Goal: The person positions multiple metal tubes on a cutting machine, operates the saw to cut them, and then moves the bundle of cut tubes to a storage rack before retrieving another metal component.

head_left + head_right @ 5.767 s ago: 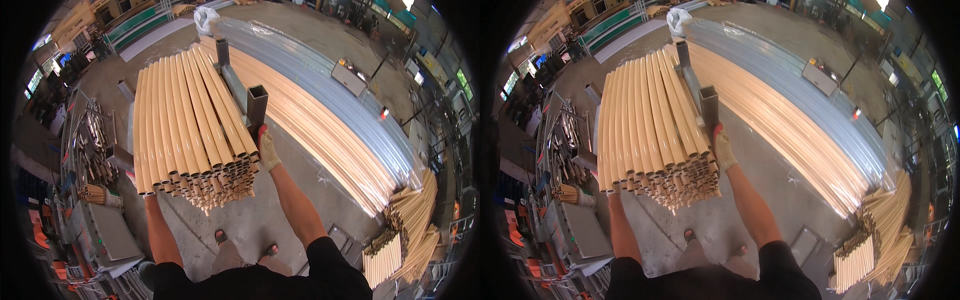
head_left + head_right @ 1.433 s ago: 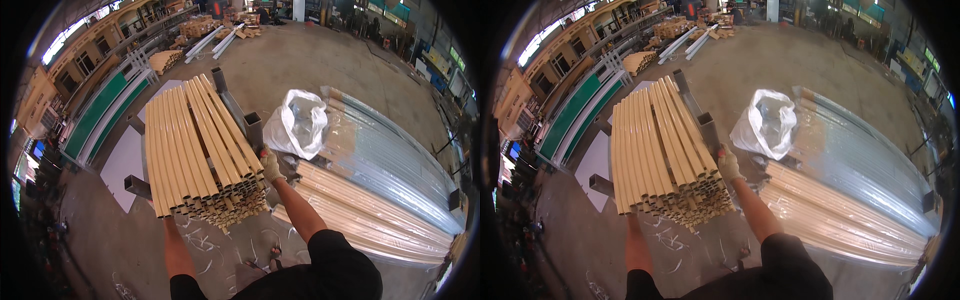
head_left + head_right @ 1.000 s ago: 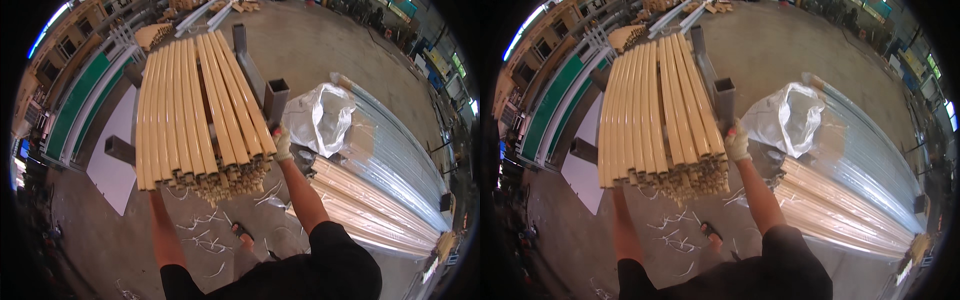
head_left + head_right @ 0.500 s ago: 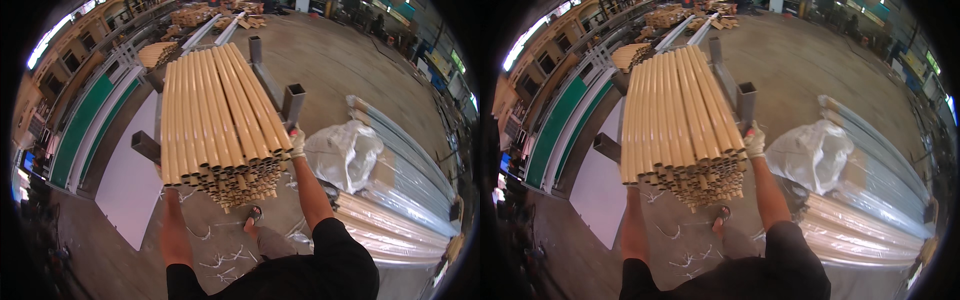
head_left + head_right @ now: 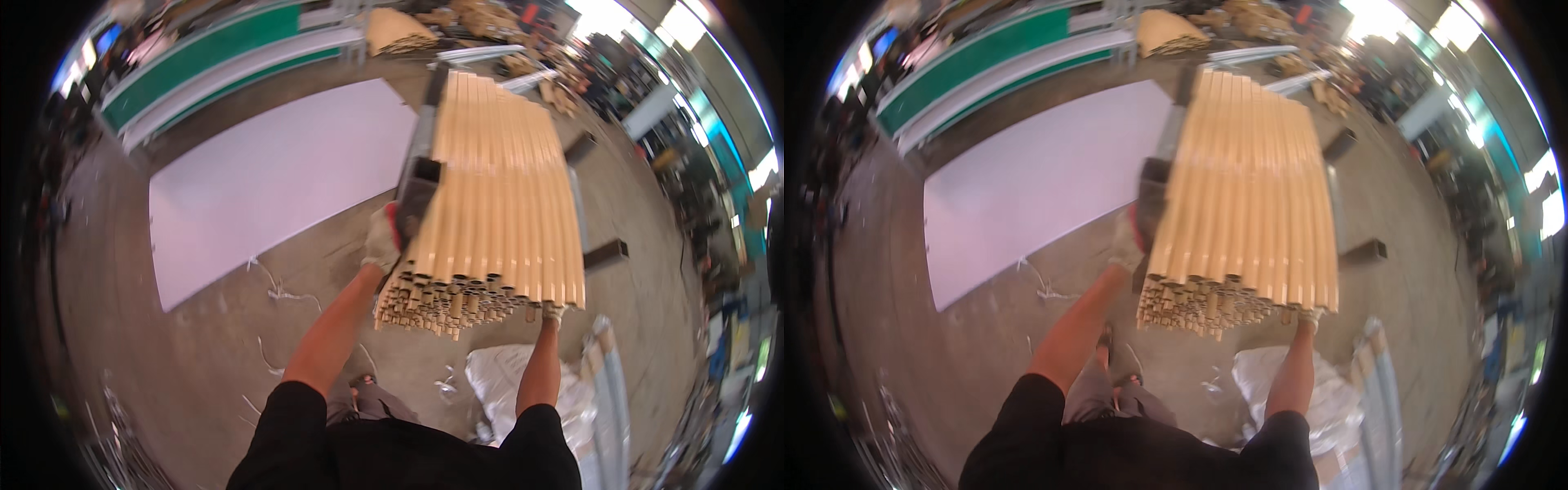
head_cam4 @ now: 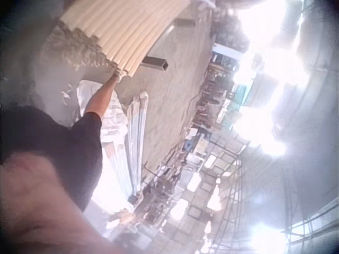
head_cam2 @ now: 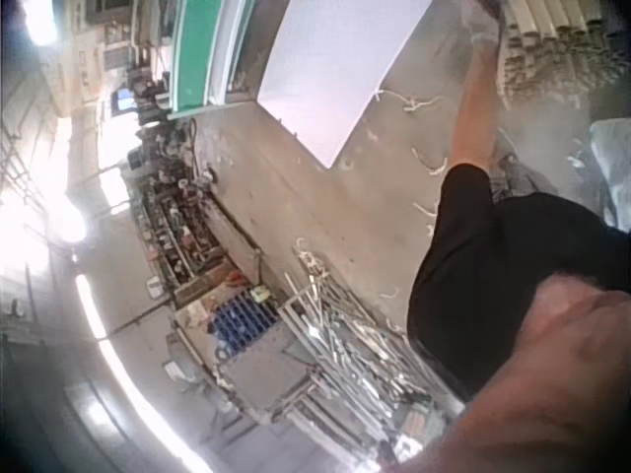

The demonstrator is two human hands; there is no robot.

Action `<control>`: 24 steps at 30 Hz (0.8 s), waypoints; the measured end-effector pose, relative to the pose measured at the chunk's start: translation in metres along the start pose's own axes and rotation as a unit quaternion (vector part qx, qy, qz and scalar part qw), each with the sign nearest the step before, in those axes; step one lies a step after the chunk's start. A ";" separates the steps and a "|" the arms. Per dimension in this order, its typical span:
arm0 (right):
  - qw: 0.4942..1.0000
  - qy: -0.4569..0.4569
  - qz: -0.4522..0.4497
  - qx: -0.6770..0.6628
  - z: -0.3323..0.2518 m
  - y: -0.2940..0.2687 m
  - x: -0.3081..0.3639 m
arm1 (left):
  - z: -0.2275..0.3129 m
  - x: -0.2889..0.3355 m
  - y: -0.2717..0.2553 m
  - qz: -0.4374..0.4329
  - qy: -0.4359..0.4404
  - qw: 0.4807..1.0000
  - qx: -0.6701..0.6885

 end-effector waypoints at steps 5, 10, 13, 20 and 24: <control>0.999 -0.007 -0.003 0.042 0.004 -0.010 -0.010 | 0.042 0.001 -0.018 0.050 0.054 0.994 -0.083; 0.998 -0.008 0.009 0.056 0.012 -0.026 -0.027 | 0.036 -0.014 -0.004 -0.018 -0.032 0.999 0.029; 0.998 -0.016 0.021 0.049 0.002 -0.036 -0.042 | 0.030 -0.033 0.015 -0.007 -0.024 0.997 0.072; 1.000 -0.002 -0.005 0.026 0.014 0.004 -0.121 | -0.016 -0.083 0.104 -0.114 -0.161 0.915 0.351; 1.000 -0.011 -0.011 0.017 -0.019 0.020 -0.181 | 0.061 -0.089 0.125 -0.107 -0.101 0.931 0.334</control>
Point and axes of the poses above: each hand's wrist, its own x-axis away from the middle knuckle, its own y-axis out of the palm, z = x × y, the point moved 8 cm from there along -x, towards the middle knuckle, and after that the axes turned 11 degrees about -x, right-handed, at the moved point
